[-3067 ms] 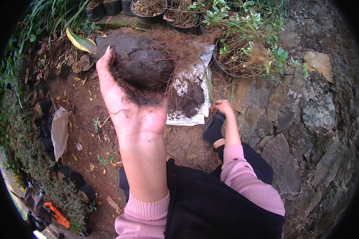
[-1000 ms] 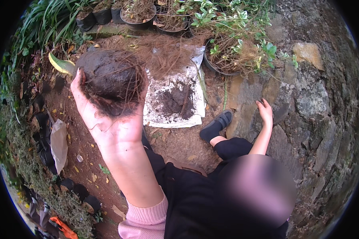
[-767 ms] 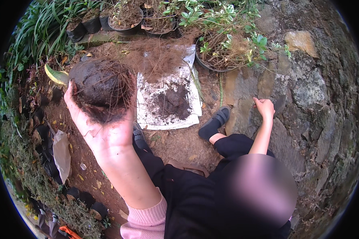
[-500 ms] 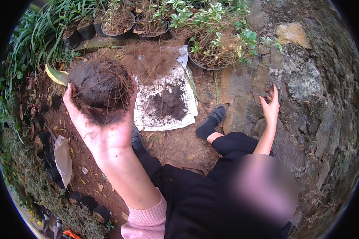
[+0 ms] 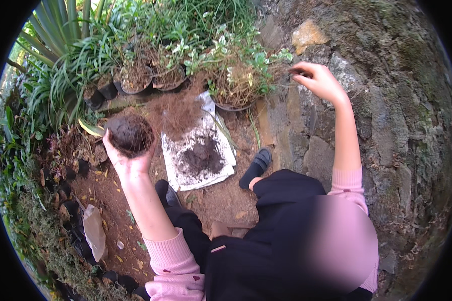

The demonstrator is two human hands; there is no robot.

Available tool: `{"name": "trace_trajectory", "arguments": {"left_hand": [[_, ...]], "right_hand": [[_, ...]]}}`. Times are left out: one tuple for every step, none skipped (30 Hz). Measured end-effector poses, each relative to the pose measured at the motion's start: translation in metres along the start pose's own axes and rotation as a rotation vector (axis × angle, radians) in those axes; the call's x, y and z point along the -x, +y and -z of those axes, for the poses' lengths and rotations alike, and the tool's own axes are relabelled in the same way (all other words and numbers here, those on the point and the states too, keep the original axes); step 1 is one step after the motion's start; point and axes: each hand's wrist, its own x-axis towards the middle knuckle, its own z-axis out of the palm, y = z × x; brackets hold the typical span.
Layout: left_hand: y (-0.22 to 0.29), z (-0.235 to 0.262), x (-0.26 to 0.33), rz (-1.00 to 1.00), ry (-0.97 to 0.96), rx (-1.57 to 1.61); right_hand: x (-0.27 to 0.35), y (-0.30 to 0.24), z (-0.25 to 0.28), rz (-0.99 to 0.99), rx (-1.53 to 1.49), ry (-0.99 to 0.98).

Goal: The person removes a plant from its pot, loosens the root ball, and wraps the roots in a fibrous material. They then add soil around the wrapped root ball and place the plant back into the pot.

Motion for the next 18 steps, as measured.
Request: {"name": "trace_trajectory", "arguments": {"left_hand": [[-0.001, 0.001, -0.002, 0.007, -0.013, -0.016], [0.003, 0.01, -0.011, 0.004, -0.064, -0.025], [0.006, 0.017, -0.019, 0.007, -0.115, -0.037], [0.0, 0.013, -0.02, 0.02, -0.118, -0.05], [0.0, 0.011, -0.018, 0.007, -0.106, -0.052], [0.002, 0.011, -0.018, -0.01, -0.086, -0.051], [0.003, 0.011, -0.02, -0.018, -0.102, -0.063], [0.005, 0.01, -0.024, -0.024, -0.12, -0.076], [0.007, 0.01, -0.026, -0.031, -0.127, -0.084], [0.009, 0.008, -0.027, -0.046, -0.102, -0.105], [0.011, 0.007, -0.027, -0.042, -0.108, -0.094], [0.015, 0.007, -0.026, -0.042, -0.118, -0.079], [0.014, 0.007, -0.026, -0.03, -0.126, -0.075], [0.012, 0.005, -0.025, -0.039, -0.115, -0.075], [0.009, 0.004, -0.022, -0.045, -0.098, -0.082], [0.006, 0.004, -0.021, -0.051, -0.082, -0.089], [0.006, 0.005, -0.023, -0.032, -0.096, -0.09], [0.007, 0.007, -0.025, -0.019, -0.107, -0.085]], "right_hand": [[-0.032, 0.025, 0.009, 0.118, -0.029, -0.081], [-0.064, 0.021, 0.027, 0.038, -0.035, -0.231], [-0.093, 0.024, 0.042, 0.017, -0.113, -0.179], [-0.124, 0.064, 0.053, 0.03, -0.186, 0.127], [-0.142, 0.071, 0.058, -0.056, 0.096, 0.624], [-0.145, 0.067, 0.06, -0.12, 0.312, 0.57], [-0.146, 0.063, 0.064, -0.188, 0.528, 0.512], [-0.146, 0.061, 0.07, -0.193, 0.508, 0.482], [-0.146, 0.054, 0.074, -0.191, 0.49, 0.443], [-0.145, 0.045, 0.078, -0.188, 0.474, 0.401], [-0.141, 0.036, 0.079, -0.174, 0.549, 0.413], [-0.135, 0.022, 0.081, -0.156, 0.625, 0.431], [-0.127, 0.019, 0.08, -0.154, 0.702, 0.442], [-0.125, 0.021, 0.078, -0.105, 0.715, 0.532], [-0.123, 0.024, 0.076, -0.11, 0.667, 0.519], [-0.122, 0.027, 0.075, -0.115, 0.62, 0.507], [-0.119, 0.03, 0.073, -0.12, 0.572, 0.494], [-0.116, 0.032, 0.072, -0.061, 0.486, 0.38]]}}
